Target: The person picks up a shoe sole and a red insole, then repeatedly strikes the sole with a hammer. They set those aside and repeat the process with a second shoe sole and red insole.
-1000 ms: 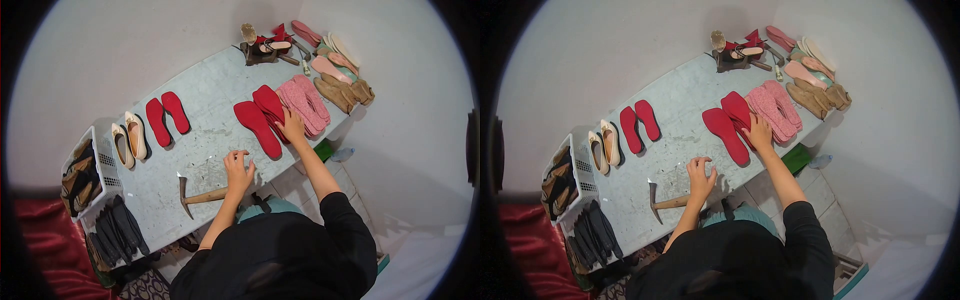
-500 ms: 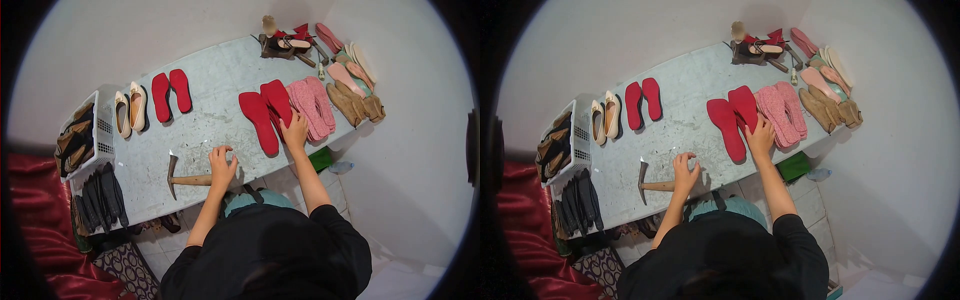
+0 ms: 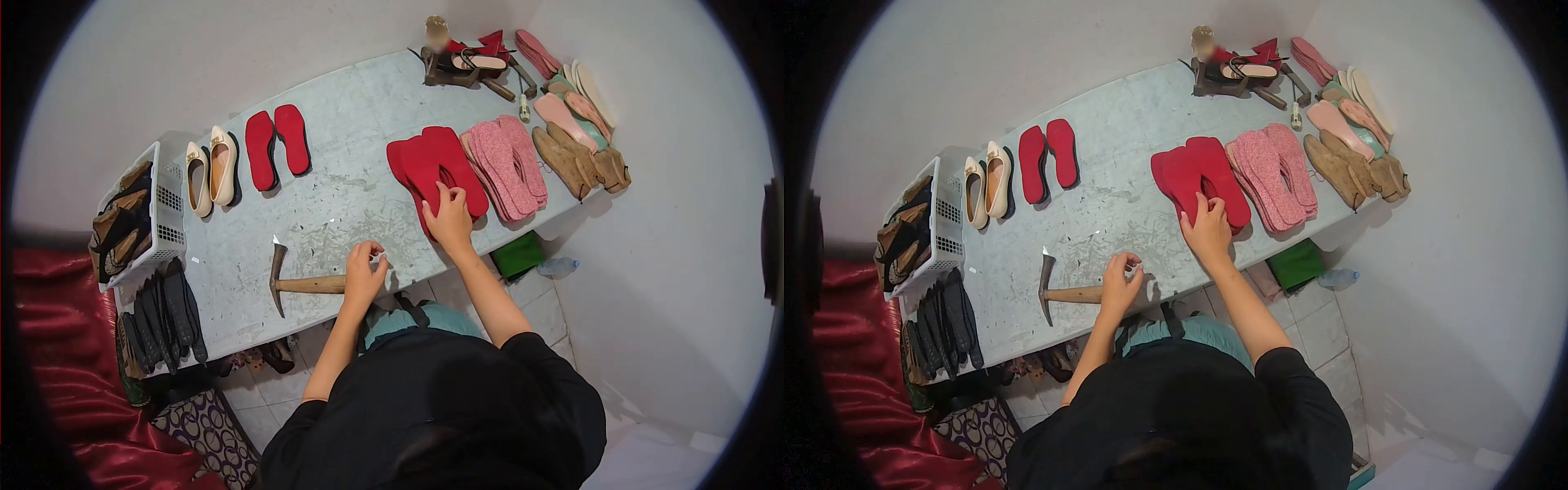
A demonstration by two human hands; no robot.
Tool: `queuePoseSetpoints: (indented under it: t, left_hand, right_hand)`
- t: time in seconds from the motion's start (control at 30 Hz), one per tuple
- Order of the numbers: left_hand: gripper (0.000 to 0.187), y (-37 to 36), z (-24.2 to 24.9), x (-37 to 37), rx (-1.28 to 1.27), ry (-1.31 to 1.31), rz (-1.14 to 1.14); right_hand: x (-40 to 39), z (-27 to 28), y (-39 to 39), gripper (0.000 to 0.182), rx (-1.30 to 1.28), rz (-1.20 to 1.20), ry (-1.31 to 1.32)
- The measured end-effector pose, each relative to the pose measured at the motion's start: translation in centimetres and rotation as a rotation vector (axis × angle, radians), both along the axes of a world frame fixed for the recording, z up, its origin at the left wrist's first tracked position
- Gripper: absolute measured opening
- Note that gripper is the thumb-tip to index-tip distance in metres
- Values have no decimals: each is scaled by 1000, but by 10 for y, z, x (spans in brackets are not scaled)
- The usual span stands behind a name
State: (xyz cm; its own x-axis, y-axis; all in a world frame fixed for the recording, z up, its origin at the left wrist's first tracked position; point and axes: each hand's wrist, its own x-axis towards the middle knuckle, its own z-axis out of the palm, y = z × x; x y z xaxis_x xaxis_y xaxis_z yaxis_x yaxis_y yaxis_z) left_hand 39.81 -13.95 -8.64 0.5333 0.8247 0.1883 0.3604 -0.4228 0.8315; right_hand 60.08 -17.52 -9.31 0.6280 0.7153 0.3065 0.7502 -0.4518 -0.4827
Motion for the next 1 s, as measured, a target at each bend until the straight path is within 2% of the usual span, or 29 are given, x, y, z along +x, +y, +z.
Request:
queuePoseSetpoints:
  t: [0.23, 0.47, 0.53, 0.57, 0.63, 0.67, 0.77, 0.8, 0.83, 0.9, 0.97, 1.0]
  left_hand:
    - [13, -1, -3, -7, -22, 5, -4]
    - [11, -6, -10, -15, -86, 6, -17]
    - [16, -6, -7, -16, -213, 15, -19]
    - [16, -6, -6, -16, -208, 16, -3]
    - [21, -8, 1, -14, -352, -70, 50]
    - [32, -6, 0, -15, -399, -49, 51]
    - [40, -4, 11, -13, -464, -212, 75]
    - [54, 2, 8, -14, -548, -317, 52]
    - [54, 3, 6, -15, -543, -323, 68]
    - [56, 3, 10, -18, -784, -714, 131]
    - [56, 3, 23, -32, -831, -774, 108]
    - [56, 2, 23, -38, -820, -784, 115]
  right_hand:
    - [-5, -15, 1, 58, -97, 35, -144]
    - [-5, -15, -2, 59, -84, 52, -100]
    - [-10, -10, -6, 60, 26, 77, 4]
    - [-13, -7, -8, 60, 32, 93, 6]
    - [-24, 2, -11, 61, 130, 158, -14]
    - [-31, 7, -13, 61, 133, 177, -10]
    - [-54, 29, -18, 60, 280, 373, 237]
    - [-60, 31, -18, 59, 290, 488, 368]
    - [-67, 34, -18, 58, 295, 601, 500]
    - [-78, 42, -22, 50, 115, 798, 954]
    - [-91, 33, -18, 50, 145, 906, 1216]
    - [-95, 36, -15, 50, 133, 924, 1221]
